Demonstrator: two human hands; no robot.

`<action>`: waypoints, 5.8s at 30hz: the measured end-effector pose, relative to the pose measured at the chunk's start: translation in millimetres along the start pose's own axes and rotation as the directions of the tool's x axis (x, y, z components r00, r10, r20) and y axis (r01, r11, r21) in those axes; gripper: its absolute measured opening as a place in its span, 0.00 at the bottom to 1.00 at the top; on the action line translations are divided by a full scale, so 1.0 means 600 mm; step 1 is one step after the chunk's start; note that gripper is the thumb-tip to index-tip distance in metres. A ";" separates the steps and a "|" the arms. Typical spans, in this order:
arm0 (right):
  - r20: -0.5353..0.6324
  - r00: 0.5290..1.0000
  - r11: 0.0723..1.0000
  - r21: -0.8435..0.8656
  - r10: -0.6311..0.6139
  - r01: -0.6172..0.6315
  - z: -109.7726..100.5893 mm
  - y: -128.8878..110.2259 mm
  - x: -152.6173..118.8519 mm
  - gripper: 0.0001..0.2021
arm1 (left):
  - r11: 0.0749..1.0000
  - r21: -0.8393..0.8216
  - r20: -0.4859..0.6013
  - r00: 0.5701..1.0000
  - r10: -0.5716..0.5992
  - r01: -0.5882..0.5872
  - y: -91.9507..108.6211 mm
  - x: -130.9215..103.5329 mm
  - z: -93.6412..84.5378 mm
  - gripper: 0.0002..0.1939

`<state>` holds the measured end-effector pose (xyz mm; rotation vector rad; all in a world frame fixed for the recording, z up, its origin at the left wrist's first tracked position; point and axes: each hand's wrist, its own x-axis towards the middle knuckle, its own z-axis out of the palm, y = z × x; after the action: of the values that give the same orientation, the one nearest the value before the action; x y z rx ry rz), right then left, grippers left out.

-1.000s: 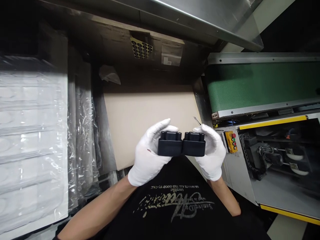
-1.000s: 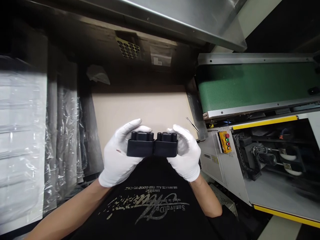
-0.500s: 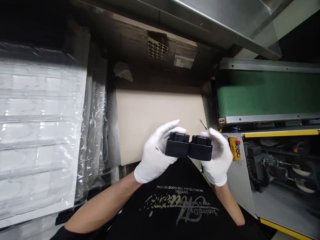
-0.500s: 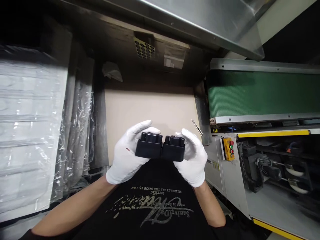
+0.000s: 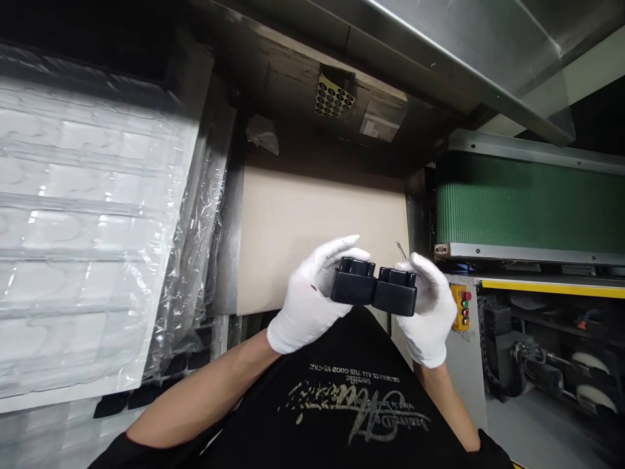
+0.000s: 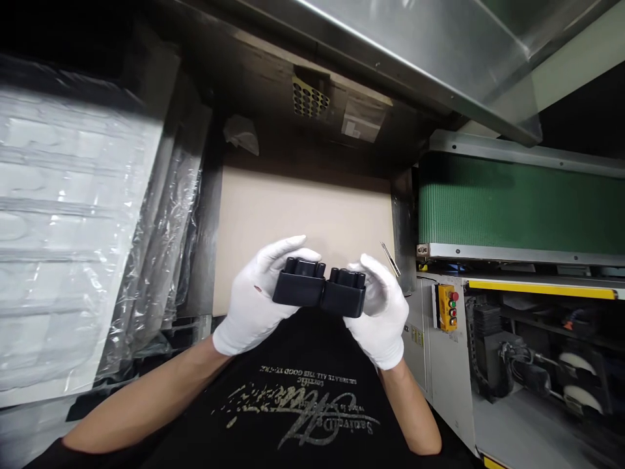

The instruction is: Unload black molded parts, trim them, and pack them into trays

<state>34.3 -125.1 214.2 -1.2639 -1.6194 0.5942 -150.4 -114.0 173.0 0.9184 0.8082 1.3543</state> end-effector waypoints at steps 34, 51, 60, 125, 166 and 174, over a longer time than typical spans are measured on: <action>0.257 0.954 0.841 -0.472 -0.156 0.265 0.017 -0.025 0.011 0.31 | 0.646 0.719 0.026 0.939 0.342 -0.256 -0.003 -0.010 0.021 0.27; 0.261 0.960 0.867 -0.448 -0.104 0.216 0.013 -0.010 -0.004 0.29 | 0.905 0.422 -0.032 0.996 0.078 -0.058 -0.011 -0.017 0.017 0.15; 0.173 0.985 0.928 -0.365 -0.007 0.071 0.010 -0.009 -0.006 0.25 | 0.978 0.199 -0.044 0.998 -0.047 0.055 -0.021 -0.015 0.016 0.19; 0.543 0.746 0.795 -0.605 0.385 0.031 -0.029 -0.034 0.019 0.04 | 0.906 0.339 0.195 0.924 -0.330 0.252 -0.015 -0.020 -0.031 0.17; 0.444 0.870 0.976 -0.135 0.214 -0.171 -0.077 0.056 -0.040 0.19 | 0.922 0.264 0.219 0.913 -0.345 0.285 -0.029 -0.018 0.009 0.15; 0.428 0.888 0.980 -0.174 0.166 -0.099 -0.075 0.053 -0.043 0.16 | 0.930 0.244 0.183 0.929 -0.322 0.274 -0.028 -0.023 0.013 0.17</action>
<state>88.8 -145.8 197.0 -1.4295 -1.9894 0.9128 -137.0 -128.5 160.8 1.0444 0.8935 0.8927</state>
